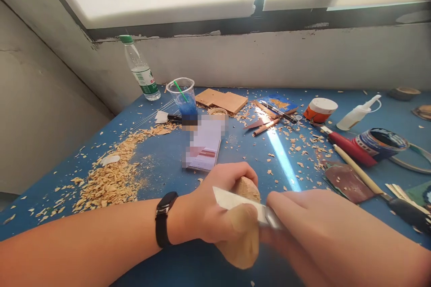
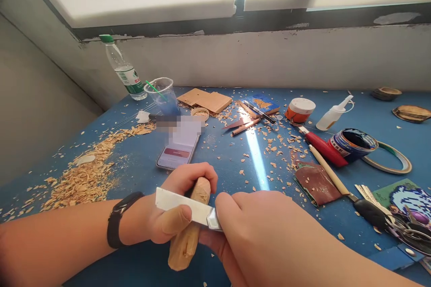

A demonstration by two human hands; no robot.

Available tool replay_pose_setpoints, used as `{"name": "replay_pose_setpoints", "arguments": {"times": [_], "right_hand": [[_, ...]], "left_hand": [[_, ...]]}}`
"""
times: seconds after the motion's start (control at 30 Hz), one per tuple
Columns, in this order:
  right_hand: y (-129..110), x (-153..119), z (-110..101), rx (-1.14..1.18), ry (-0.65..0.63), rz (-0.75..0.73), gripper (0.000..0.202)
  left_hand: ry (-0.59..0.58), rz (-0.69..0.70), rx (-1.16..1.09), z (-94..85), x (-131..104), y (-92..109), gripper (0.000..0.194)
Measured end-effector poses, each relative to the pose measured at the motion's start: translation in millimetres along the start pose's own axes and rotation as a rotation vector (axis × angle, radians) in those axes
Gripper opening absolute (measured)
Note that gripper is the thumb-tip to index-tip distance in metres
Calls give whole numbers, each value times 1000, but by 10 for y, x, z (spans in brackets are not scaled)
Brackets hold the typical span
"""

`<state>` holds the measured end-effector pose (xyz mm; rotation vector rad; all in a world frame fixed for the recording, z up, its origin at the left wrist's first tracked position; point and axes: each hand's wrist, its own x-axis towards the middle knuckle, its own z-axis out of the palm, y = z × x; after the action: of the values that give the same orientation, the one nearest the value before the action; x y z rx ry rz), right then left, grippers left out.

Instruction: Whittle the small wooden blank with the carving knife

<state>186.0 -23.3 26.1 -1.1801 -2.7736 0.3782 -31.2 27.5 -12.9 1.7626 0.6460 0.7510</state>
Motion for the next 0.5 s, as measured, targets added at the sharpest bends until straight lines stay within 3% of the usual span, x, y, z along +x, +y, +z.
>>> {"name": "replay_pose_setpoints", "arguments": {"times": [0.1, 0.17, 0.27, 0.37, 0.43, 0.5], "right_hand": [[33, -17, 3, 131, 130, 62, 21], [33, -24, -9, 232, 195, 89, 39], [-6, -1, -21, 338, 146, 138, 76], [-56, 28, -12, 459, 100, 212, 78], [-72, 27, -3, 553, 77, 246, 76], [-64, 12, 4, 636, 46, 277, 76]], "left_hand": [[-7, -123, -2, -3, -2, 66, 61], [-13, -151, 12, -22, -3, 113, 61], [-34, -160, -34, -76, -18, 162, 62], [-49, -240, -253, -150, -41, 172, 73], [38, -259, -313, -194, -50, 174, 72], [145, -196, -212, -214, -60, 196, 69]]}}
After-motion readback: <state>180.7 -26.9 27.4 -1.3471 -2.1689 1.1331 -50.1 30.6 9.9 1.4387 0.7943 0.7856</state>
